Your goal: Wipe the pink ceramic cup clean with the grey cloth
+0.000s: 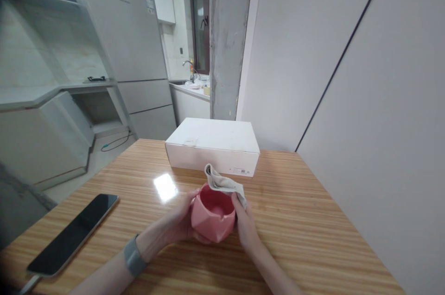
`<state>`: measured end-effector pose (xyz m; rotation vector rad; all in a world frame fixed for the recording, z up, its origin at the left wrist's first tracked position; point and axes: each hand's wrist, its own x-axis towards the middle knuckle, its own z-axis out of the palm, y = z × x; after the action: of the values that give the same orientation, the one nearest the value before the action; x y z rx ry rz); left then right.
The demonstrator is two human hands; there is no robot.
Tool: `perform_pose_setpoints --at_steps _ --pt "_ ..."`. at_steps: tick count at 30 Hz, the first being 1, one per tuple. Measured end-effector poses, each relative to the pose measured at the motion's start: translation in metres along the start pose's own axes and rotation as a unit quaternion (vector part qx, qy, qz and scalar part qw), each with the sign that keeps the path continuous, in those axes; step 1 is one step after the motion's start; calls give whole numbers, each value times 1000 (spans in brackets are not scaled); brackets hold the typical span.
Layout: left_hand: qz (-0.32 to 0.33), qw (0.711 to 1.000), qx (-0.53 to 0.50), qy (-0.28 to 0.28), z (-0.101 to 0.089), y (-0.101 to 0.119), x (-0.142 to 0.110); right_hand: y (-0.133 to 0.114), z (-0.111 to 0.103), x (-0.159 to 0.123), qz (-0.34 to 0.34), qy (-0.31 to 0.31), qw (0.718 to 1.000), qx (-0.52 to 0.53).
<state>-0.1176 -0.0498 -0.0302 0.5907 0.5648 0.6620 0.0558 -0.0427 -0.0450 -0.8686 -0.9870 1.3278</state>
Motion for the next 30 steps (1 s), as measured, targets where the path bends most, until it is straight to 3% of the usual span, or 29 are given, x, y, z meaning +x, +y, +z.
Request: perform_pose_setpoints --at_steps 3,12,17,22,25,30 --pt "-15 1000 11 -6 -3 -2 1 -4 1 -1 5 -16 1000 3" --pt "145 987 6 75 5 -6 7 -4 5 1 -2 95 995 -14" --pt "248 966 -7 75 14 -3 1 6 9 -5 -24 96 995 -23" --pt "241 956 89 142 21 -3 -1 9 4 -2 -37 118 991 -49" --pt "228 951 154 142 24 -1 -2 7 1 2 -31 105 993 -43" --pt "152 973 96 142 11 -1 1 1 3 5 -11 91 996 -20"
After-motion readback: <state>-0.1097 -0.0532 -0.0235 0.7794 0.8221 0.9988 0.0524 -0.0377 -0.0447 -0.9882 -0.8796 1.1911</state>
